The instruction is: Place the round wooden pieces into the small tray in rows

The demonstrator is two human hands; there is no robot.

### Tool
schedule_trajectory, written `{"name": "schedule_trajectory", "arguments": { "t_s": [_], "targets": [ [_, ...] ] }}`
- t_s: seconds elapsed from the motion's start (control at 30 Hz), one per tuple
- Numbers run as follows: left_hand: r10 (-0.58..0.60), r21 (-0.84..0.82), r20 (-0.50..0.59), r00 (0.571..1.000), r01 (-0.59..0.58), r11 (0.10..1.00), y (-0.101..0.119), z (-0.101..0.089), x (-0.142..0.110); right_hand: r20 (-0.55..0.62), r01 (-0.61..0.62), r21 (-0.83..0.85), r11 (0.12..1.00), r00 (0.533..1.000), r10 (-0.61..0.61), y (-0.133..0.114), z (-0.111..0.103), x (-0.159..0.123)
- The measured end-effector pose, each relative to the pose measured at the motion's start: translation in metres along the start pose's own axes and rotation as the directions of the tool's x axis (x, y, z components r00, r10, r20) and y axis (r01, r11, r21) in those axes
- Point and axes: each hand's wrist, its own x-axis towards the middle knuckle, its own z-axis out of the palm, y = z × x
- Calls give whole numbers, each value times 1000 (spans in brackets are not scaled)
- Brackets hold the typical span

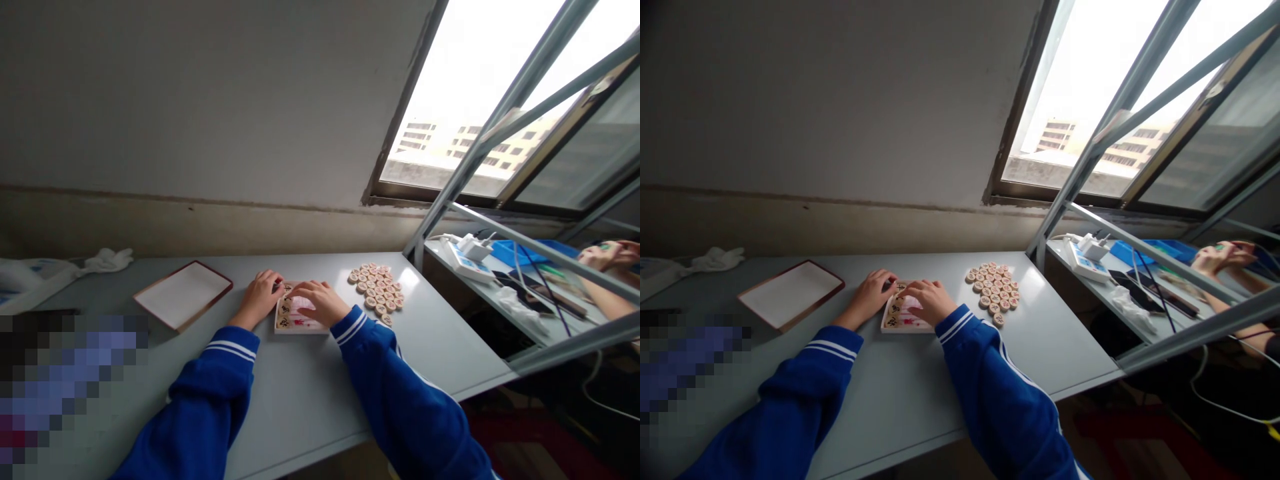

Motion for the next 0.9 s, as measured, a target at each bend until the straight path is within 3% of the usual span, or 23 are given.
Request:
{"name": "schedule_trajectory", "arguments": {
  "t_s": [0.1,0.27,0.4,0.53,0.7,0.9],
  "targets": [
    [-5,-11,2,1000,5,1000,-1,0,1,-68,-7,-145,989,998,-3,-6,4,10],
    [-14,-33,10,1000,14,999,-4,2,2,-83,15,-298,954,996,-42,-6,6,18],
    [-10,-27,3,1000,10,1000,-4,2,2,-113,-27,-271,962,994,-4,-3,8,20],
    [-6,-14,8,1000,6,1000,-2,0,2,-128,-76,-127,989,990,59,5,4,15],
    [-15,-32,40,999,16,999,-1,-1,2,-233,-240,-39,970,946,224,28,-12,-11],
    [-21,-68,28,999,23,997,-1,-2,1,-199,-343,-204,917,931,304,65,-20,-61]
  ]
}}
